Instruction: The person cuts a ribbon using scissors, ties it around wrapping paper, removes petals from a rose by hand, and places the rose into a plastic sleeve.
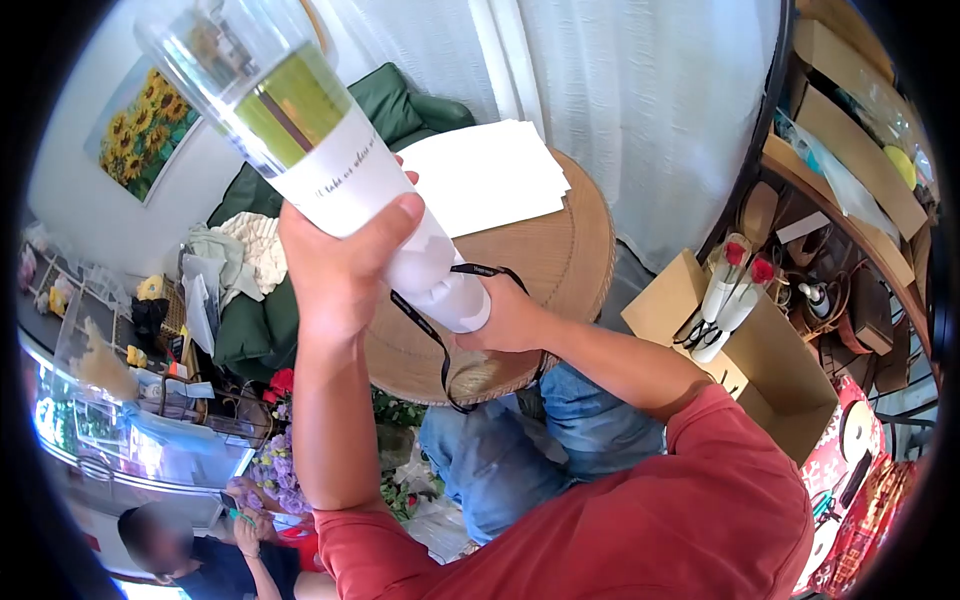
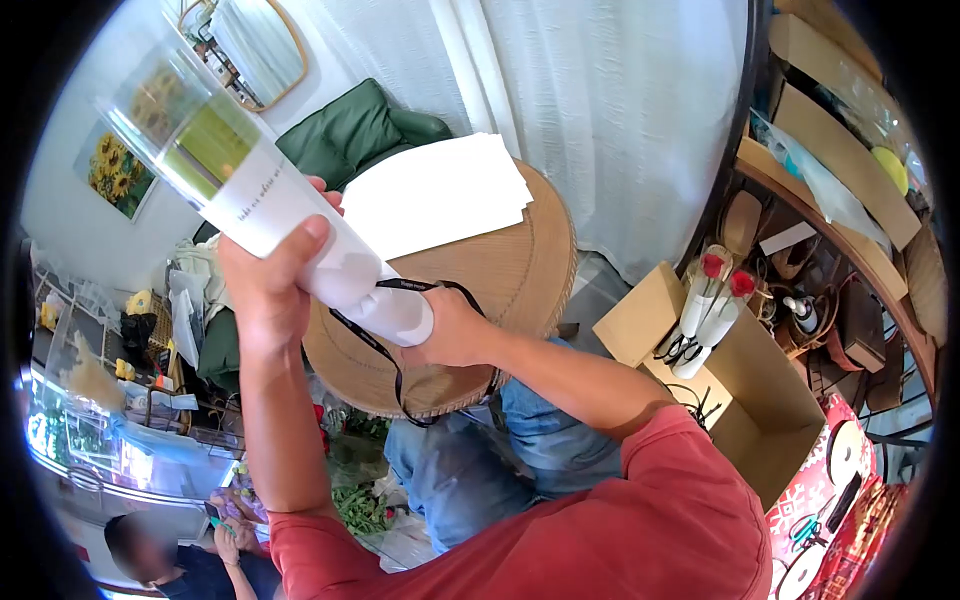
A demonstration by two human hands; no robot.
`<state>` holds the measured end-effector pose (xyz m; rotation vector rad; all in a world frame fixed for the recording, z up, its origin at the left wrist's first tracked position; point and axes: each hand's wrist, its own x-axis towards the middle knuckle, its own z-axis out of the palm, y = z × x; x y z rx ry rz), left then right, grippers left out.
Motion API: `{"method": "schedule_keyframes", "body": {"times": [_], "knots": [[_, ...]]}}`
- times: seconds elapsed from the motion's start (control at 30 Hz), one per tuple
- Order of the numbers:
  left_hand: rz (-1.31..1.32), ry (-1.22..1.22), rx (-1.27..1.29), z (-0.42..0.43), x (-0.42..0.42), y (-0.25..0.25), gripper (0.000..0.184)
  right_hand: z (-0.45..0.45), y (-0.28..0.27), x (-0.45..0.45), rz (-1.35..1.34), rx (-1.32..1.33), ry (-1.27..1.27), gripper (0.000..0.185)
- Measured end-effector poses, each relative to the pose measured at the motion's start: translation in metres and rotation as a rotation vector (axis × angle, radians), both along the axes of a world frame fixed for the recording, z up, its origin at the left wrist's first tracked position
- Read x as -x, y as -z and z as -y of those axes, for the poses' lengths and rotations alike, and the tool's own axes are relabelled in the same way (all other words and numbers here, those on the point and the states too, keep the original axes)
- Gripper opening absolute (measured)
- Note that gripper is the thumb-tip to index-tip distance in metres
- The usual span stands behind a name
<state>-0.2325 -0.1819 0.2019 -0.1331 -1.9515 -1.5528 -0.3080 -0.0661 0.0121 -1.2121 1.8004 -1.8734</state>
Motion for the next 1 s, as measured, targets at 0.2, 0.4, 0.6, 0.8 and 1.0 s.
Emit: {"method": "schedule_keyframes", "body": {"times": [0.2, 0.4, 0.6, 0.8, 1.0], "knots": [[-0.029, 0.022, -0.05, 0.008, 0.015, 0.022, 0.052, -0.004, 0.007, 0.002, -0.045, -0.013, 0.004, 0.052], [-0.126, 0.017, 0.018, 0.007, 0.017, 0.031, 0.045, -0.001, 0.013, 0.005, -0.139, -0.021, 0.018, 0.051], [-0.121, 0.023, 0.022, 0.009, 0.019, 0.036, 0.046, 0.003, 0.017, 0.004, -0.143, -0.006, 0.067, 0.053], [-0.108, 0.03, 0.057, 0.009, 0.019, 0.037, 0.048, -0.002, 0.006, 0.001, -0.136, -0.042, 0.056, 0.054], [-0.074, 0.001, 0.066, 0.008, 0.017, 0.037, 0.05, -0.005, 0.004, -0.001, -0.136, -0.055, 0.066, 0.052]]}}
